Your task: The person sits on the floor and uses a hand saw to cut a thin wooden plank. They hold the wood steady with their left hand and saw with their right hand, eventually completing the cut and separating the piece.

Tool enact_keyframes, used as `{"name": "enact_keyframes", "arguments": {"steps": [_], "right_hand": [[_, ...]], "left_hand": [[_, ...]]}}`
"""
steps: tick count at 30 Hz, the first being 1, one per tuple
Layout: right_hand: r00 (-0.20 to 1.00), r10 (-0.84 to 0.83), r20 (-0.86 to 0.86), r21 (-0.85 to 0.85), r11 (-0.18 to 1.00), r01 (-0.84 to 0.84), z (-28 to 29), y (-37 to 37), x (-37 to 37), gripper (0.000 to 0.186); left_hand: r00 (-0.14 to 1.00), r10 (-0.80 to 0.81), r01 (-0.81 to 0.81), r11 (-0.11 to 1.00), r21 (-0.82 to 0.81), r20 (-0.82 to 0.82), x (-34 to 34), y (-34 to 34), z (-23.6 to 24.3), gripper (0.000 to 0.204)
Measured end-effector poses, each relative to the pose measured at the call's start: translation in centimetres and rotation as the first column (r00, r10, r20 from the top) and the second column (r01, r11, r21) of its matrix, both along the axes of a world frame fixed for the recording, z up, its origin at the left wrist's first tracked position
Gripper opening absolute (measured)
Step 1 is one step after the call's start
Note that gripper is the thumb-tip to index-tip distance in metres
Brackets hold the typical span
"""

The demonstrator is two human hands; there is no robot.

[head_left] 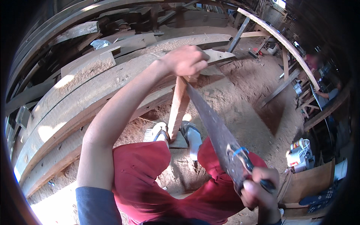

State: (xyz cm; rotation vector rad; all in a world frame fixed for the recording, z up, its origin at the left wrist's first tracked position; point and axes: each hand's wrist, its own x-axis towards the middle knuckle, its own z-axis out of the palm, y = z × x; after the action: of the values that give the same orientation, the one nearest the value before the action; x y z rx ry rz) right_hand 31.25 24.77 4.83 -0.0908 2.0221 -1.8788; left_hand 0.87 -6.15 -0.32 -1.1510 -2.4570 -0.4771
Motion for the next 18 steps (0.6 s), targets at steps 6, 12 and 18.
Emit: {"name": "enact_keyframes", "arguments": {"steps": [6, 12, 18], "right_hand": [[0.992, -0.104, 0.072, -0.077, 0.991, 0.11, 0.8, 0.8, 0.0, 0.036], [0.924, 0.26, -0.279, 0.141, 0.963, -0.229, 1.8, 1.2, -1.3, 0.039], [0.908, 0.33, -0.257, 0.075, 0.944, -0.321, 0.1, 0.2, -3.0, 0.038]], "left_hand": [[1.0, -0.016, 0.016, 1.0, 0.013, -0.003, 1.6, 3.0, 0.4, 0.041], [0.993, -0.1, 0.101, 0.995, 0.015, -0.06, 1.5, 1.2, 0.8, 0.035], [0.993, -0.106, 0.109, 0.993, 0.042, -0.058, 1.7, 2.6, 0.9, 0.033]]}}
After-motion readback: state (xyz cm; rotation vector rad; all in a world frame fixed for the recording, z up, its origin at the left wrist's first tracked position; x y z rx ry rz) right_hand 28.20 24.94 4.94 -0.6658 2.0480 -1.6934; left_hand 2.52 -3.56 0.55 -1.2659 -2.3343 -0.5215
